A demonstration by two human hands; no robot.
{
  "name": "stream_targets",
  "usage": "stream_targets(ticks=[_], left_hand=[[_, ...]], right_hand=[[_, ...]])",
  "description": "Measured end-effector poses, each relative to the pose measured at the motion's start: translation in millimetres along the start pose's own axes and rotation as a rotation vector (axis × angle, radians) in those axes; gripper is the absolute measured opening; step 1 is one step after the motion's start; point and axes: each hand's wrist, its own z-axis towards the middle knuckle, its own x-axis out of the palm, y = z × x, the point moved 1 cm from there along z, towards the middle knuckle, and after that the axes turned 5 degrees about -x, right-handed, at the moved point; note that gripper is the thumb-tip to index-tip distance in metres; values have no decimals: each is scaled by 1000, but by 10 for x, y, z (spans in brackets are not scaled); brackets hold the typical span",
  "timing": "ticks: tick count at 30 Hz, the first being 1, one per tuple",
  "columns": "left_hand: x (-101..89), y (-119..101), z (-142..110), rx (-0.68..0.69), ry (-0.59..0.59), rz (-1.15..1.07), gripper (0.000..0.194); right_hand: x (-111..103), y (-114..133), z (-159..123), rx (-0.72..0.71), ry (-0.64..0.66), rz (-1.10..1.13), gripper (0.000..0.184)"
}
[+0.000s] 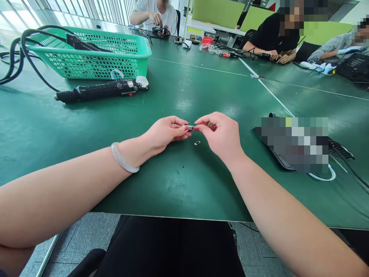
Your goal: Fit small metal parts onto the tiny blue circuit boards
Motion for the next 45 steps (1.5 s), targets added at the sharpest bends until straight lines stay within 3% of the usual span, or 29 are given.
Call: stream_targets(ticks=[2, 7, 10, 19, 25, 27, 34, 45], left_hand=[[1, -1, 1, -4, -20, -5, 8], [-14, 12, 18, -3, -34, -7, 13], [-12, 13, 18, -7, -31, 13, 13], [-12, 13, 15, -13, -27, 47, 20], [-27, 38, 10, 16, 19, 96, 24], [-22, 38, 4, 20, 22, 114, 24], [0, 41, 4, 27, 28, 142, 22], [-1, 40, 25, 21, 20, 150, 23]], right_hand=[[-52, -63, 14, 75, 84, 27, 7], [-133, -212, 5, 205, 477, -47, 9], [-107, -230, -3, 163, 534, -87, 9], [-43, -198, 6, 102, 486, -135, 16], [-123, -107, 29, 84, 178, -81, 13], [-113, -34, 24, 48, 139, -59, 12], [-22, 98, 1, -39, 181, -90, 15], [-16, 85, 4, -35, 199, -121, 16]])
